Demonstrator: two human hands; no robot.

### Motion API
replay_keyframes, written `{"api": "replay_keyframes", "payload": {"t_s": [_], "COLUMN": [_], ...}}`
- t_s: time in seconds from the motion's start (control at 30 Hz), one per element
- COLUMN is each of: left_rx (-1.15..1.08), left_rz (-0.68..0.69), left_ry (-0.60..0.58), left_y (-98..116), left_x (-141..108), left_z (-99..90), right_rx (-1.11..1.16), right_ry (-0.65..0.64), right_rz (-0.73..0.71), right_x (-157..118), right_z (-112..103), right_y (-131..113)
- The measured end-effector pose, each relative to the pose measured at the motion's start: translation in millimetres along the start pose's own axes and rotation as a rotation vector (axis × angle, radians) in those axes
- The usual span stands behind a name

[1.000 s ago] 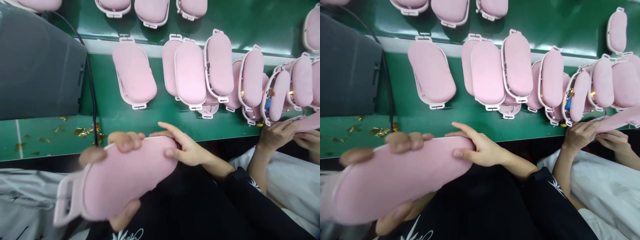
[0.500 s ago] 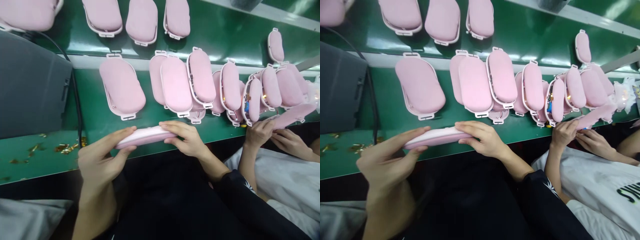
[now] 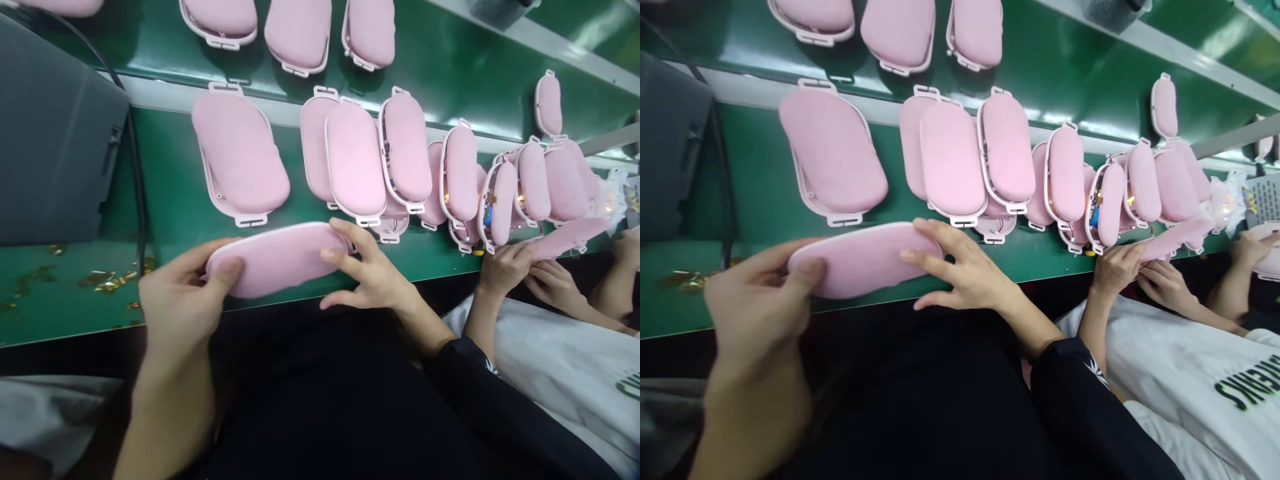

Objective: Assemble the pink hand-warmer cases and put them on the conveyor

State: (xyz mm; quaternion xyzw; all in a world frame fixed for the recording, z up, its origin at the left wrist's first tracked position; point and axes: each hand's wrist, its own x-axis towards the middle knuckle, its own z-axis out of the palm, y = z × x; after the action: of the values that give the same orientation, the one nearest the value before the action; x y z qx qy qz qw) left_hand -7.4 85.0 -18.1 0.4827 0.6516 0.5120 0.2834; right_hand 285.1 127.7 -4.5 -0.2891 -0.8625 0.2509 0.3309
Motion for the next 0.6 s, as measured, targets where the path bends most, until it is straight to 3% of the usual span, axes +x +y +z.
{"api": "replay_keyframes", "payload": {"t_s": [0.07, 0.13, 0.17, 0.23, 0.3, 0.37, 0.5, 0.6], "left_rx": [-0.098, -0.18, -0.19, -0.141, -0.048, 0.01, -0.027, -0.006], "left_rz": [-0.233, -0.276, -0.219, 0.06, 0.375, 0.584, 0.626, 0.562], "left_ry": [-0.125, -0.327, -0.406, -0.475, -0.474, -0.446, -0.294, -0.221], "left_y": [6, 13, 16, 20, 22, 22, 18, 12], "left_x": [5, 5, 4, -1, -6, -12, -21, -30], "left_z": [-5.0, -11.5, -15.1, -21.6, -25.2, -24.0, -11.9, -2.3], "right_rx": [-0.166, -0.236, -0.222, -0.117, 0.029, 0.138, 0.204, 0.211], "right_ry": [0.035, 0.1, 0.124, 0.138, 0.139, 0.168, 0.285, 0.356], "right_rz": [-0.086, -0.104, -0.096, -0.049, 0.006, 0.012, -0.033, 0.047], "right_x": [-8, -13, -14, -13, -9, -5, 3, 6], "right_z": [-1, 1, 3, 6, 9, 12, 21, 27], "right_y": [4, 6, 6, 4, 1, -1, -4, -6]}}
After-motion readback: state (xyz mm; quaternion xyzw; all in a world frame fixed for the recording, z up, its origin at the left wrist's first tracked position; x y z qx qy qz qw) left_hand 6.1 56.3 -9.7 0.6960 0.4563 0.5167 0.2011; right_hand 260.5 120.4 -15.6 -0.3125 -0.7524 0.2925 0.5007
